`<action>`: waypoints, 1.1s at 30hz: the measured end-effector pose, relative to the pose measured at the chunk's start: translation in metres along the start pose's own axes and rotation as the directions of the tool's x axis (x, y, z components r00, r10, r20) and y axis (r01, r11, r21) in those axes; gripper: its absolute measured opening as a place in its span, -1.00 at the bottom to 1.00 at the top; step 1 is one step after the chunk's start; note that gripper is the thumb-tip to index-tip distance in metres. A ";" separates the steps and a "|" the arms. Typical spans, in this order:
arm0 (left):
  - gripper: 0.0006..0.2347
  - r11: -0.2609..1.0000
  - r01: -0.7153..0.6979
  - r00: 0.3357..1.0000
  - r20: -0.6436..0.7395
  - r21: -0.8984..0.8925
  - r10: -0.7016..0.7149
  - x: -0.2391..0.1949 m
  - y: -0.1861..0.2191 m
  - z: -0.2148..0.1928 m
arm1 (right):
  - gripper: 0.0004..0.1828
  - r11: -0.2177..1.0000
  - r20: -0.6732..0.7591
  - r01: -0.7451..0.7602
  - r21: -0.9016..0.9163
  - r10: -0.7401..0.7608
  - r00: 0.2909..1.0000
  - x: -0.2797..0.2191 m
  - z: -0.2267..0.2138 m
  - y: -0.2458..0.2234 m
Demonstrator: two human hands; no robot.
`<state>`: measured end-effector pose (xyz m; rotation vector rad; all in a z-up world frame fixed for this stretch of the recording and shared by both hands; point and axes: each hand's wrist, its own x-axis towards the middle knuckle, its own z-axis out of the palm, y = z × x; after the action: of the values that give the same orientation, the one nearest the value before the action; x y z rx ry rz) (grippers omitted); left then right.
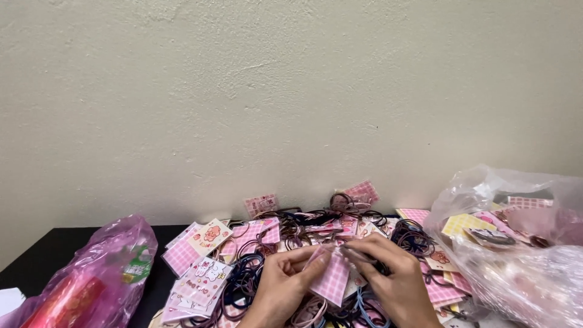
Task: The person sorts through a pile of hair ties and small patterned cards on a table. They pick up individual cards, fold them, and place them into a plastic bag. The person also picks up hair ties and places them into the bag. The task involves repetitive sorting and packaging of small items.
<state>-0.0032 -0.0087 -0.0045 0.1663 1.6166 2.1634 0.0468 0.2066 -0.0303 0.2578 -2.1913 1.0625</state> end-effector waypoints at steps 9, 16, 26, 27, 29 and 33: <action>-0.76 1.000 0.011 1.000 -0.016 -0.006 -0.011 -0.012 0.011 0.004 | -0.69 0.942 -0.072 -0.301 0.150 0.314 0.947 0.007 -0.004 -0.025; -0.77 1.000 0.027 0.997 -0.067 -0.013 -0.028 -0.012 0.012 0.005 | -0.71 1.000 -0.281 -0.011 0.024 0.018 0.959 -0.001 -0.011 -0.038; -0.84 0.995 -0.053 0.997 -0.053 -0.089 0.048 0.009 -0.008 -0.001 | -0.59 0.869 0.225 0.494 0.031 -0.487 0.844 -0.018 0.004 -0.061; -0.80 0.996 -0.050 0.996 -0.075 -0.075 0.045 0.010 -0.010 -0.002 | -0.68 0.839 0.092 0.543 0.023 -0.543 0.835 -0.013 0.008 -0.051; -0.75 0.997 -0.044 0.995 -0.095 -0.060 0.038 0.013 -0.014 -0.003 | -0.75 0.810 -0.042 0.587 0.007 -0.586 0.809 -0.006 0.012 -0.035; -0.63 0.983 -0.069 0.997 -0.040 -0.168 0.063 0.020 -0.028 -0.003 | -0.79 0.958 -0.129 0.278 -0.077 -0.286 0.950 -0.002 0.012 -0.020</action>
<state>-0.0148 0.0033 -0.0352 0.1327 1.4555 2.3541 0.0517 0.1844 -0.0241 0.4433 -1.9856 0.8308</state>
